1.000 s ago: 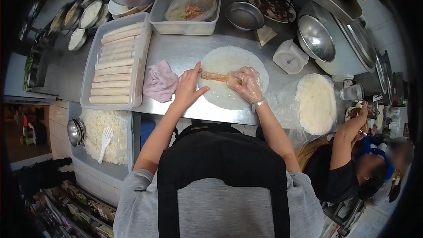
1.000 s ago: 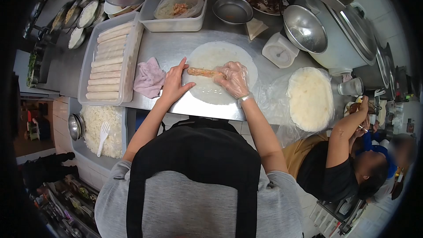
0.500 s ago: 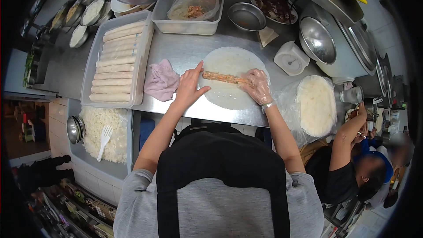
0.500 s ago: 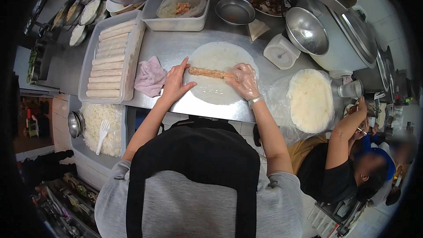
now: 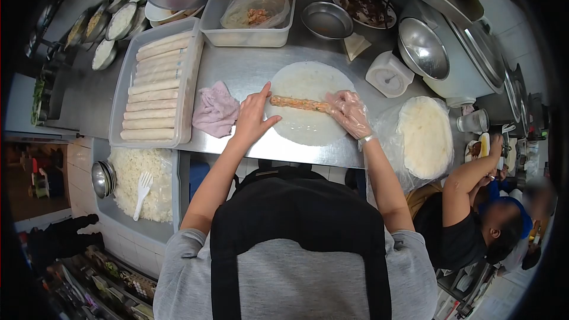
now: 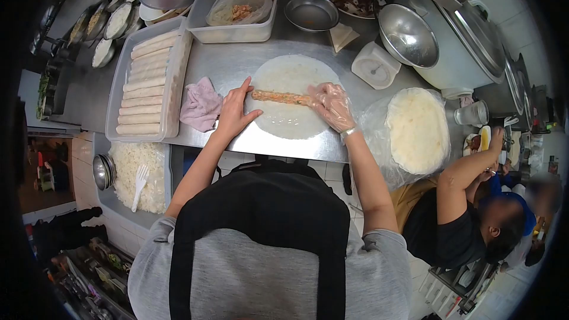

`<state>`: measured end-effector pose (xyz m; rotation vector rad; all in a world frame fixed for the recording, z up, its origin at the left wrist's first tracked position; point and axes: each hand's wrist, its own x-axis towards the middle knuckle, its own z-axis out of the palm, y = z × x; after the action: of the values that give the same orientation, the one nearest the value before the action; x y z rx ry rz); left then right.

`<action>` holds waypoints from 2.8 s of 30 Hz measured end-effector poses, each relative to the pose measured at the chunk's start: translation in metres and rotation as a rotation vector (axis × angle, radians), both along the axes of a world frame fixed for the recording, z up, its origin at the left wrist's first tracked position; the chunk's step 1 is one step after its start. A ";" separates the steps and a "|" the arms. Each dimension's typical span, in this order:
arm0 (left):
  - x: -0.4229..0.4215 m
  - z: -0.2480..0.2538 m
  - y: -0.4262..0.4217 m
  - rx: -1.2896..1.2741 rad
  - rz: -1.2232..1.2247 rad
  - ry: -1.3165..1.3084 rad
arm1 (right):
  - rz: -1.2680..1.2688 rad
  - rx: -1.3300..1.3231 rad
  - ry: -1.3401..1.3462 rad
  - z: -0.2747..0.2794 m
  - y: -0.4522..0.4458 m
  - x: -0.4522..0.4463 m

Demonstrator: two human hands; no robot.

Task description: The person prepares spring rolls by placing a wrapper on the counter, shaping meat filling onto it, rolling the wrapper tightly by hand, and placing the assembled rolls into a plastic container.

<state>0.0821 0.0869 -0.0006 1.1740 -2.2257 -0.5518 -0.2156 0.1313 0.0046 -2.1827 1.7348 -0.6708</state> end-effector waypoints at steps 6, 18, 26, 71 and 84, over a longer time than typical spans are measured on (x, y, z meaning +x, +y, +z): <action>-0.001 -0.001 -0.001 0.006 0.001 0.005 | -0.049 -0.004 -0.040 0.012 0.014 -0.005; 0.000 0.000 -0.001 -0.010 -0.001 0.005 | -0.033 -0.155 0.039 0.013 -0.003 0.030; -0.001 0.000 0.001 0.012 0.010 0.018 | -0.017 -0.070 -0.162 -0.007 -0.004 0.010; -0.001 -0.001 -0.001 -0.006 -0.008 0.003 | -0.133 -0.131 -0.128 0.008 0.022 -0.028; -0.001 -0.003 -0.002 0.008 -0.016 0.008 | -0.092 -0.172 -0.102 0.002 0.015 -0.015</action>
<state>0.0810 0.0850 -0.0034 1.1573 -2.2295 -0.5711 -0.2307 0.1459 0.0069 -2.1453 1.7938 -0.9699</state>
